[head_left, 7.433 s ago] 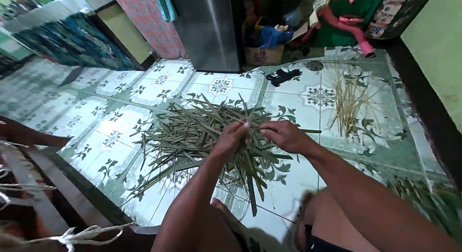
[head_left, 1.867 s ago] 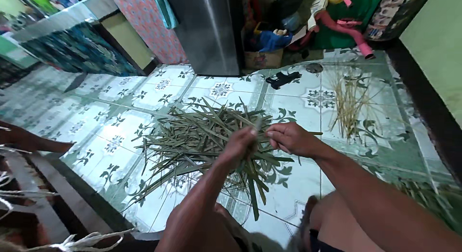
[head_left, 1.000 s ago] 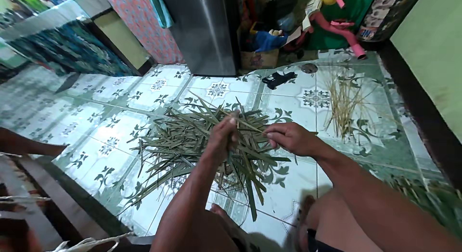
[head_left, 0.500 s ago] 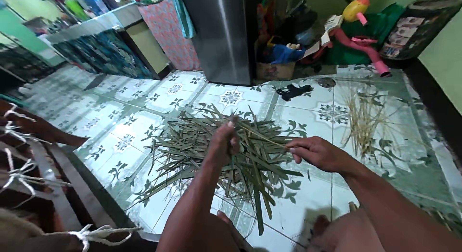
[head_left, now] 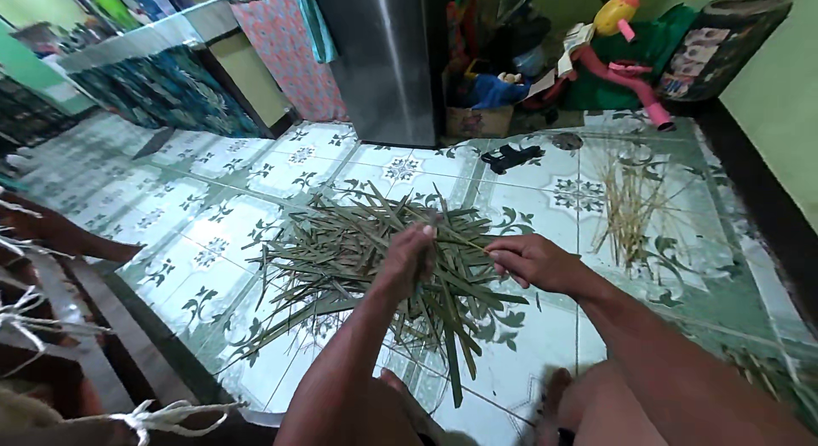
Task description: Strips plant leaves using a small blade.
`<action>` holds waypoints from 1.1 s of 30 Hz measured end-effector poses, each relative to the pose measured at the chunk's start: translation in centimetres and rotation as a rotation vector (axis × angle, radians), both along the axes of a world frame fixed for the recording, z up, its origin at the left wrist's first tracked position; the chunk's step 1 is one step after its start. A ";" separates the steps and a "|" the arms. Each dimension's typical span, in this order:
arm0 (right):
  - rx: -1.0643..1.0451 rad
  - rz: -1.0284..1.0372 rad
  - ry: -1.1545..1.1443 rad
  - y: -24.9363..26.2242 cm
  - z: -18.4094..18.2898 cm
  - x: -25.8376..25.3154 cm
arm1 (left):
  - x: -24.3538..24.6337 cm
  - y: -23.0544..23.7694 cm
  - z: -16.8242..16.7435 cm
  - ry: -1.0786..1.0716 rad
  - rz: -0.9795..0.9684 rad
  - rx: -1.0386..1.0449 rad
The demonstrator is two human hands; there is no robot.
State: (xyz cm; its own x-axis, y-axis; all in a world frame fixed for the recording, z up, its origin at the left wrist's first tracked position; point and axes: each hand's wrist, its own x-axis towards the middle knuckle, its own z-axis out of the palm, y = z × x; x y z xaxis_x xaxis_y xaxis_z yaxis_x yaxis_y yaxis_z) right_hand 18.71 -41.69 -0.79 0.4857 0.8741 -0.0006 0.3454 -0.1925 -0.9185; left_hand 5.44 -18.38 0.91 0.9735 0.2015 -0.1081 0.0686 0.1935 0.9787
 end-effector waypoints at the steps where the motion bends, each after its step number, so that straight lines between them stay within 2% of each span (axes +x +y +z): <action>1: 0.016 -0.013 -0.042 0.3 -0.3 -0.1 | 0.0 -0.8 0.0 0.038 -0.043 0.020; 3: 0.050 -0.023 -0.131 0.3 -0.8 -0.1 | 0.2 -1.1 0.2 0.056 -0.028 0.014; 8: 0.059 -0.056 -0.221 -0.9 -1.0 0.9 | 0.0 4.1 1.4 -0.128 0.260 -0.095; 12: -0.007 -0.160 -0.181 -1.0 -0.9 1.5 | -0.4 5.1 1.2 -0.119 0.270 -0.037; 17: 0.025 -0.218 -0.044 0.2 -0.4 0.7 | 0.1 1.7 0.0 0.024 0.060 0.221; 21: 0.045 -0.201 -0.031 0.5 -0.4 0.3 | 0.4 -0.7 -0.5 0.072 -0.204 0.828; 23: 0.045 -0.214 -0.087 0.4 -0.6 0.5 | 0.8 -0.7 -1.2 0.171 -0.372 1.061; 25: 0.032 -0.220 -0.172 0.2 -0.7 1.0 | 1.2 -0.6 -1.6 0.376 -0.515 1.190; 27: 0.012 -0.234 -0.222 0.0 -0.5 1.3 | 1.5 -0.6 -2.2 0.530 -0.561 1.299; 30: -0.042 -0.236 -0.223 -0.3 -0.2 1.7 | 1.6 -0.6 -3.8 0.652 -0.620 1.379; 33: -0.083 -0.221 -0.236 -0.4 -0.3 2.3 | 1.1 -0.3 -6.6 0.774 -0.763 1.445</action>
State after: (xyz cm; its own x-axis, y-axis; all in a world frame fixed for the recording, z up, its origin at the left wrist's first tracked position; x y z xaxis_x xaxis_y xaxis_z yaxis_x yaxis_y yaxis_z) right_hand 21.03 -42.13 -1.14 0.6584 0.7496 0.0681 0.4886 -0.3569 -0.7962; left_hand 6.54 -18.69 -5.74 0.7070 0.1180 -0.6973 0.1982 -0.9795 0.0353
